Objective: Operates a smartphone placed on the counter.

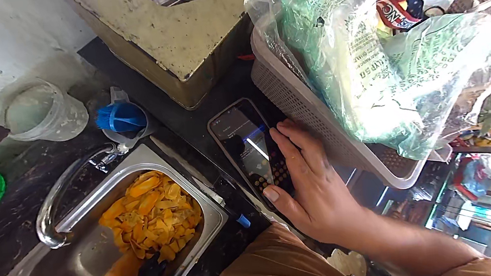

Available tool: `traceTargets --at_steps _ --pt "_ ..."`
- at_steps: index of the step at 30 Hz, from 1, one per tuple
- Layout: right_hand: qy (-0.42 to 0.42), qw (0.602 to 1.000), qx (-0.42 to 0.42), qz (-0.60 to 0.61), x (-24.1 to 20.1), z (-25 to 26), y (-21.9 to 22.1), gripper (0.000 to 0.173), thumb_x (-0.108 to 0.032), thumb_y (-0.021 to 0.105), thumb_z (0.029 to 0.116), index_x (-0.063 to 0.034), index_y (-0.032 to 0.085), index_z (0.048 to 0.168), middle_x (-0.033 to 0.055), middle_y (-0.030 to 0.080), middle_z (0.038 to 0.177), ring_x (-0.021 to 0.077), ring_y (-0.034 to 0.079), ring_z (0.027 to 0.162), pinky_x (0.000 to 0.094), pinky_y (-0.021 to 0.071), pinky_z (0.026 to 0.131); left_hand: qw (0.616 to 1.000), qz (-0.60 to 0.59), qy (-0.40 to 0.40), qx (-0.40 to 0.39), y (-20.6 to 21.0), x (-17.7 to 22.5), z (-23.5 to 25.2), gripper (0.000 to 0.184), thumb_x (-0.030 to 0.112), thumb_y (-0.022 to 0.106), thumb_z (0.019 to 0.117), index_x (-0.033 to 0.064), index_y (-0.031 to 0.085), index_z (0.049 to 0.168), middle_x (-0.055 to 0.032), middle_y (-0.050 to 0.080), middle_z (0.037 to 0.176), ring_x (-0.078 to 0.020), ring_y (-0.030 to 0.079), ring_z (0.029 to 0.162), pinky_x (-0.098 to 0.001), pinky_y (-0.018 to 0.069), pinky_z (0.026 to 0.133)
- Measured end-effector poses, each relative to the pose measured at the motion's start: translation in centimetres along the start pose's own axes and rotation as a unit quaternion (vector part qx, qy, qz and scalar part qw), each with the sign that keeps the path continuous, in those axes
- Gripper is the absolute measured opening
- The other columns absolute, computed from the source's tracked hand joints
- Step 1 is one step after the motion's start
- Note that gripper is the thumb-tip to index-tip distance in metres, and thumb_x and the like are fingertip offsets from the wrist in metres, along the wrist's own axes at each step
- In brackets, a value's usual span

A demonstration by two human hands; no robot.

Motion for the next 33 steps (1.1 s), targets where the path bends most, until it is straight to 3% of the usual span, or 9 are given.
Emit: traceTargets --at_steps 12,27,33 --pt "-0.005 1.000 -0.002 0.016 0.07 0.03 -0.13 0.084 -0.065 0.034 0.1036 0.0048 0.048 0.148 0.0242 0.050 0.151 0.0292 0.046 0.144 0.0402 0.0435 0.114 1.000 0.000 -0.019 -0.002 0.19 0.04 -0.24 0.041 0.029 0.050 0.1022 0.0041 0.057 0.134 -0.0090 0.065 0.124 -0.0138 0.066 0.096 -0.0324 0.0565 0.084" --pt "-0.015 1.000 0.001 0.020 0.04 0.08 -0.11 0.084 -0.064 0.033 0.1040 0.0057 0.047 0.149 0.0240 0.049 0.152 0.0303 0.042 0.147 0.0416 0.0401 0.118 1.000 0.010 -0.015 0.007 0.06 -0.04 -0.38 0.046 0.031 0.052 0.1001 0.0026 0.056 0.136 -0.0130 0.064 0.129 -0.0186 0.066 0.103 -0.0382 0.0559 0.089" --pt "-0.013 1.000 0.000 0.016 0.02 0.04 -0.11 0.085 -0.065 0.032 0.1038 0.0055 0.047 0.149 0.0241 0.049 0.152 0.0312 0.042 0.146 0.0424 0.0399 0.118 1.000 0.004 -0.013 0.005 -0.22 -0.55 -0.02 0.045 0.033 0.053 0.1007 0.0046 0.058 0.135 -0.0110 0.064 0.129 -0.0183 0.066 0.104 -0.0371 0.0564 0.090"
Point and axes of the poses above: each hand's wrist, its own z-axis towards the middle knuckle, its own y-axis out of the palm, x = y × z, the point moved 6 cm from there along z, towards the middle knuckle
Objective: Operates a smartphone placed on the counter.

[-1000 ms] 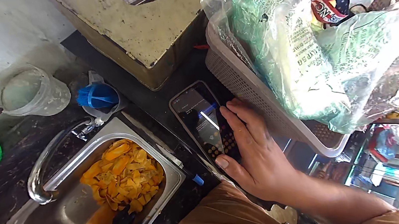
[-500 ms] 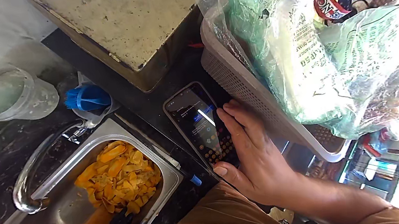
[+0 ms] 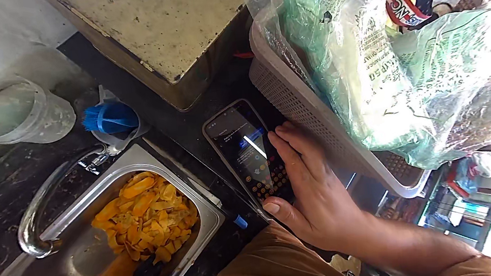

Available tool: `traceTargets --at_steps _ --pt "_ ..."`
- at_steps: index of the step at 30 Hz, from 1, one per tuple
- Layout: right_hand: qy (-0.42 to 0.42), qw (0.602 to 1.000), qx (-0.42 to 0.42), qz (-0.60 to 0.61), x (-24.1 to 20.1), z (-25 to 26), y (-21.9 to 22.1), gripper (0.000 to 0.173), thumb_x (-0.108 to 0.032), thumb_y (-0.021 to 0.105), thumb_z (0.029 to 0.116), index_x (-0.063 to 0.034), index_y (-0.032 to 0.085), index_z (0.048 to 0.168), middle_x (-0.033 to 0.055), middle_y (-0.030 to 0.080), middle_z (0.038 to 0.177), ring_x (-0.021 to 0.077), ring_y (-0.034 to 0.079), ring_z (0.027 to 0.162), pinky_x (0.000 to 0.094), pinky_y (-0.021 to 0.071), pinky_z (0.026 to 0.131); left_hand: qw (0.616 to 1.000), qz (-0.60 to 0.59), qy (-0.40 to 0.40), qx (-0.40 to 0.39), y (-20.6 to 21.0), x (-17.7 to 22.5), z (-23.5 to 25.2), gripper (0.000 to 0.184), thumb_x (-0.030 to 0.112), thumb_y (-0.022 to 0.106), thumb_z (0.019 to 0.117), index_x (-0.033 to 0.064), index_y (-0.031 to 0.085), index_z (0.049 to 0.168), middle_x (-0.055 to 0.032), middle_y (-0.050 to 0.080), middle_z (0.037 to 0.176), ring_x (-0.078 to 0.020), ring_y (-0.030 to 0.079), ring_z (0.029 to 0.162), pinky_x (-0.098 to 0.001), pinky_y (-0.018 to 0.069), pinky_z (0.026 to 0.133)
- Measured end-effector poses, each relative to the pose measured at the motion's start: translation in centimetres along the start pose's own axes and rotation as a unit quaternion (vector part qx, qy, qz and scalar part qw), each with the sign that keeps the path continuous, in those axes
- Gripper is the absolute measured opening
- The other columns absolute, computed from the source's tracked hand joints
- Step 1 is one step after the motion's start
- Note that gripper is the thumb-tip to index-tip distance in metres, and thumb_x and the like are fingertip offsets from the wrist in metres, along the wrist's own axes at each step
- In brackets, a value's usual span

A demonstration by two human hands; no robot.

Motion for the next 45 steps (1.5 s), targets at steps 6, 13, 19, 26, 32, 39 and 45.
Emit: traceTargets --at_steps 6,13,19,26,32,39,45 --pt "-0.003 1.000 0.005 -0.002 0.0 0.0 0.0 0.086 -0.066 0.033 0.1033 0.0059 0.048 0.148 0.0238 0.050 0.151 0.0306 0.043 0.146 0.0420 0.0408 0.117 1.000 -0.004 0.000 -0.010 0.1 0.3 -0.1 0.044 0.031 0.051 0.1008 0.0030 0.057 0.134 -0.0112 0.063 0.129 -0.0173 0.065 0.105 -0.0357 0.0561 0.089" --pt "-0.004 1.000 0.001 -0.001 0.1 0.0 0.1 0.088 -0.068 0.033 0.1027 0.0059 0.047 0.148 0.0242 0.049 0.152 0.0303 0.044 0.145 0.0412 0.0415 0.117 1.000 0.003 -0.009 -0.007 0.3 0.6 -0.3 0.044 0.032 0.051 0.1011 0.0034 0.056 0.135 -0.0110 0.064 0.128 -0.0169 0.066 0.102 -0.0349 0.0559 0.088" --pt "-0.009 1.000 -0.001 0.003 0.1 -0.1 0.1 0.093 -0.072 0.030 0.1010 0.0058 0.047 0.149 0.0243 0.048 0.153 0.0317 0.042 0.147 0.0440 0.0402 0.118 1.000 0.003 -0.002 -0.007 0.2 0.6 -0.3 0.045 0.031 0.050 0.1017 0.0019 0.056 0.135 -0.0117 0.064 0.128 -0.0162 0.066 0.103 -0.0344 0.0563 0.089" --pt "-0.011 1.000 0.004 -0.001 0.2 -0.1 0.0 0.095 -0.074 0.030 0.0999 0.0060 0.047 0.149 0.0249 0.049 0.152 0.0333 0.041 0.147 0.0460 0.0383 0.120 1.000 0.003 0.004 -0.003 0.6 1.2 -0.7 0.048 0.031 0.048 0.1020 -0.0010 0.053 0.137 -0.0151 0.062 0.131 -0.0169 0.066 0.103 -0.0351 0.0549 0.090" --pt "-0.009 1.000 0.003 -0.001 0.2 -0.1 0.0 0.094 -0.074 0.031 0.0999 0.0054 0.047 0.149 0.0241 0.048 0.153 0.0323 0.041 0.147 0.0453 0.0390 0.119 1.000 0.001 0.007 -0.005 0.5 0.9 -0.4 0.048 0.032 0.049 0.1016 0.0006 0.053 0.137 -0.0144 0.062 0.132 -0.0175 0.066 0.104 -0.0358 0.0554 0.091" --pt "-0.010 1.000 0.006 0.003 0.2 -0.1 0.0 0.093 -0.072 0.032 0.1005 0.0058 0.047 0.149 0.0247 0.049 0.152 0.0326 0.042 0.147 0.0451 0.0401 0.118 1.000 0.002 -0.004 -0.001 0.5 1.0 -0.5 0.047 0.031 0.050 0.1017 0.0007 0.054 0.137 -0.0134 0.063 0.130 -0.0162 0.066 0.101 -0.0343 0.0551 0.089" --pt "-0.007 1.000 0.004 -0.001 0.2 -0.1 0.0 0.093 -0.073 0.033 0.1002 0.0061 0.048 0.148 0.0244 0.049 0.152 0.0317 0.042 0.147 0.0444 0.0402 0.118 1.000 -0.002 0.000 -0.003 0.6 1.1 -0.4 0.045 0.031 0.050 0.1012 0.0012 0.055 0.135 -0.0133 0.063 0.130 -0.0171 0.067 0.102 -0.0350 0.0557 0.089"
Point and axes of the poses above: each hand's wrist, its own z-axis towards the middle knuckle, its own y-axis out of the palm, x = y × z, the point moved 6 cm from there along z, towards the middle knuckle
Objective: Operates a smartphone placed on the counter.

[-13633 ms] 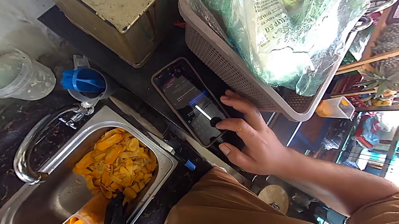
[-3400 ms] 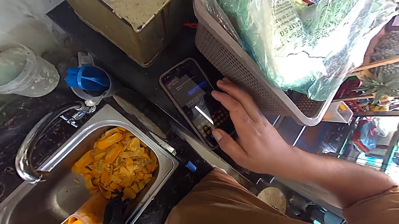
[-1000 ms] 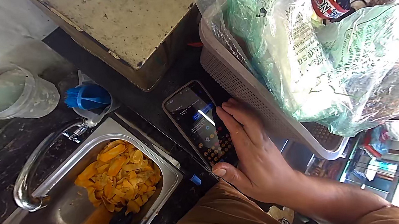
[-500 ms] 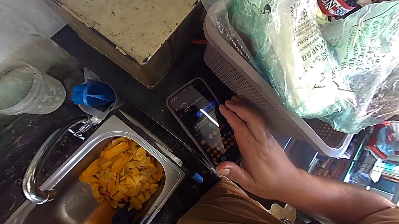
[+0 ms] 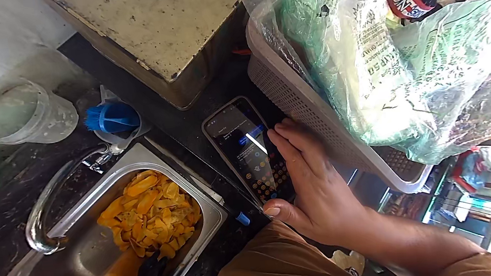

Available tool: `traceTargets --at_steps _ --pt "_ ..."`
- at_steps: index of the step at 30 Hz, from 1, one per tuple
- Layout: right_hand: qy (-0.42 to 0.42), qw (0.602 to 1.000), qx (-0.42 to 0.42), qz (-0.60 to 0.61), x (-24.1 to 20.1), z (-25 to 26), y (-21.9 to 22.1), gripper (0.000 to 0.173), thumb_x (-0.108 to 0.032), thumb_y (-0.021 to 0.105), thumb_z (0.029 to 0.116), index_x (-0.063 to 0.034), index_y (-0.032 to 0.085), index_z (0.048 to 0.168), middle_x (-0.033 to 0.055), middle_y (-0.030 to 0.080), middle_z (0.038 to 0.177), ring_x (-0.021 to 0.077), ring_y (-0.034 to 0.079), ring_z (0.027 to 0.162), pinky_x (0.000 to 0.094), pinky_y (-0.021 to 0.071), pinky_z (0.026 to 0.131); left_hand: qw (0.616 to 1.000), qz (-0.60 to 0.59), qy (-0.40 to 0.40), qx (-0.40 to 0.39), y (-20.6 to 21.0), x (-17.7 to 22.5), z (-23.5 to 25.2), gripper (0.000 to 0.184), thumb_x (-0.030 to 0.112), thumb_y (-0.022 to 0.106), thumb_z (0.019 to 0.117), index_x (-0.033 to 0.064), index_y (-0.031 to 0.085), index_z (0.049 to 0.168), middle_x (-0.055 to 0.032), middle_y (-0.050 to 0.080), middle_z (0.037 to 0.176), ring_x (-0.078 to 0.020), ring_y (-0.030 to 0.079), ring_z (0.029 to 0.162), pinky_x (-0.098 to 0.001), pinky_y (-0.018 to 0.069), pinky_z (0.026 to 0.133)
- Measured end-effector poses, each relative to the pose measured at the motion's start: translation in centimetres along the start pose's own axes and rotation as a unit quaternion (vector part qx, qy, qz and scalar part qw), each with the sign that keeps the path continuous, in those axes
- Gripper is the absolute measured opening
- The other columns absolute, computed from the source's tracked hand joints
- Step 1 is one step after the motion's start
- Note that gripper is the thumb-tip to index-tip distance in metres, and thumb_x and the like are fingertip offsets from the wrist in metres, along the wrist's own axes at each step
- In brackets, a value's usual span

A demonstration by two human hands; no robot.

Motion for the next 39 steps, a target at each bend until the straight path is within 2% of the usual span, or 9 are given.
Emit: traceTargets --at_steps 24,39 --pt "-0.001 1.000 0.002 -0.005 -0.06 0.02 -0.01 0.091 -0.071 0.034 0.1011 0.0059 0.048 0.148 0.0238 0.049 0.152 0.0308 0.042 0.147 0.0437 0.0398 0.118 1.000 -0.004 -0.003 0.000 0.09 0.14 -0.11 0.044 0.030 0.052 0.1012 0.0013 0.055 0.134 -0.0117 0.064 0.124 -0.0149 0.067 0.099 -0.0333 0.0563 0.087" --pt "0.006 1.000 -0.006 -0.006 0.01 0.00 0.03 0.091 -0.071 0.033 0.1012 0.0049 0.047 0.149 0.0227 0.048 0.154 0.0313 0.041 0.147 0.0444 0.0388 0.119 1.000 -0.003 -0.012 -0.002 0.08 -0.06 -0.18 0.045 0.030 0.049 0.1030 0.0016 0.052 0.138 -0.0137 0.063 0.131 -0.0163 0.066 0.103 -0.0340 0.0556 0.089"
Point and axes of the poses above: each hand's wrist, its own z-axis towards the middle knuckle, its own y-axis out of the palm, x = y × z, the point moved 6 cm from there along z, towards the middle knuckle
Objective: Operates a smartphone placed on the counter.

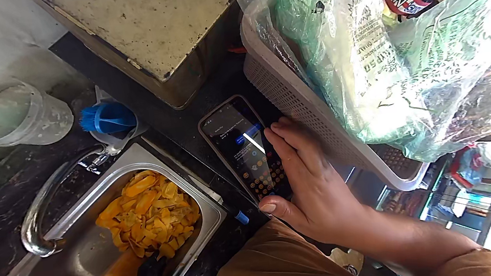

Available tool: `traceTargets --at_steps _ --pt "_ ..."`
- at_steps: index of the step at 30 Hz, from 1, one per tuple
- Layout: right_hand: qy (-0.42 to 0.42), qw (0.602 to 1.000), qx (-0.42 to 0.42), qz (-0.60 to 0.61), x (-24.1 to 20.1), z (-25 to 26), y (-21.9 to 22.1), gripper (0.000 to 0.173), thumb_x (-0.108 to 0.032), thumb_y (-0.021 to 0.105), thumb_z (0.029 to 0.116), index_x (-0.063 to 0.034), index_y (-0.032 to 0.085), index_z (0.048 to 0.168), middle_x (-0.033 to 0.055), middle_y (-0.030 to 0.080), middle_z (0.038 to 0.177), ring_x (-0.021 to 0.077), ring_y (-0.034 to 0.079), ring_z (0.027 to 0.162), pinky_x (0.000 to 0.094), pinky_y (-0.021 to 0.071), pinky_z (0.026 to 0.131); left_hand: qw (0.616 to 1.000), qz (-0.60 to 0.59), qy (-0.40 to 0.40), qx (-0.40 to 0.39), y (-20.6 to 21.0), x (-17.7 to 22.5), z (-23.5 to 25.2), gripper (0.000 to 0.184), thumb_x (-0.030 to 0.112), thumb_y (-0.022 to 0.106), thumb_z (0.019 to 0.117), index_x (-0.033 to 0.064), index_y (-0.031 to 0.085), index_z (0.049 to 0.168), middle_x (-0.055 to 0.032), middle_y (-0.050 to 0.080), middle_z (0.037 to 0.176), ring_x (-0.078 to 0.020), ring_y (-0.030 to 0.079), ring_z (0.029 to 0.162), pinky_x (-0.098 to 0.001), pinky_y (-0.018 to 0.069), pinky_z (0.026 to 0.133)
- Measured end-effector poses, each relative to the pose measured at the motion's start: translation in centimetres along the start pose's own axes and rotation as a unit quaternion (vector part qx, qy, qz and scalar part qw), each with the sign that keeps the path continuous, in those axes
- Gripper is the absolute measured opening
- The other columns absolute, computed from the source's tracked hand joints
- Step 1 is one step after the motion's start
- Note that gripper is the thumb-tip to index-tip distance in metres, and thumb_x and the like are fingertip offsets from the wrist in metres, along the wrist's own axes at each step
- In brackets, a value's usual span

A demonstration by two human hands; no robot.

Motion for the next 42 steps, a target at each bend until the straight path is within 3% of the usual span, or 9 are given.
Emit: traceTargets --at_steps 19,30,36,42 --pt "-0.005 0.999 0.008 0.039 0.1 0.0 -0.2 0.088 -0.068 0.034 0.1026 0.0056 0.046 0.149 0.0236 0.047 0.154 0.0305 0.042 0.147 0.0432 0.0397 0.119 1.000 -0.012 0.015 -0.004 -0.2 -0.2 0.2 0.045 0.031 0.052 0.1008 0.0027 0.054 0.136 -0.0119 0.063 0.129 -0.0152 0.066 0.102 -0.0331 0.0558 0.088" --pt "-0.016 0.999 0.007 0.048 0.1 -0.2 -0.3 0.084 -0.066 0.036 0.1032 0.0035 0.047 0.149 0.0235 0.049 0.152 0.0303 0.044 0.146 0.0432 0.0424 0.117 0.999 0.013 0.041 -0.001 -0.4 -0.2 0.3 0.042 0.034 0.049 0.1013 0.0054 0.060 0.131 -0.0076 0.065 0.125 -0.0142 0.066 0.092 -0.0316 0.0565 0.078" --pt "-0.033 0.994 -0.019 0.101 0.4 -0.5 -0.8 0.069 -0.064 0.043 0.1029 -0.0101 0.056 0.144 0.0210 0.048 0.152 0.0313 0.040 0.147 0.0456 0.0445 0.115 0.999 0.014 0.034 0.010 -0.3 -0.2 0.4 0.040 0.033 0.051 0.1017 0.0057 0.062 0.128 -0.0071 0.065 0.122 -0.0143 0.065 0.091 -0.0341 0.0573 0.078" --pt "-0.108 0.980 -0.035 0.162 1.4 -2.4 -2.3 0.048 -0.051 0.056 0.1029 -0.0114 0.058 0.130 0.0182 0.052 0.148 0.0278 0.044 0.146 0.0428 0.0430 0.118 0.999 0.013 0.037 0.006 -0.4 -0.3 0.6 0.039 0.032 0.050 0.1021 0.0058 0.063 0.128 -0.0076 0.065 0.123 -0.0155 0.064 0.096 -0.0348 0.0561 0.079"
Point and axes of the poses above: each hand's wrist, its own z-axis towards the middle knuckle, its own y-axis out of the palm, x = y × z, the point moved 6 cm from there along z, towards the middle knuckle
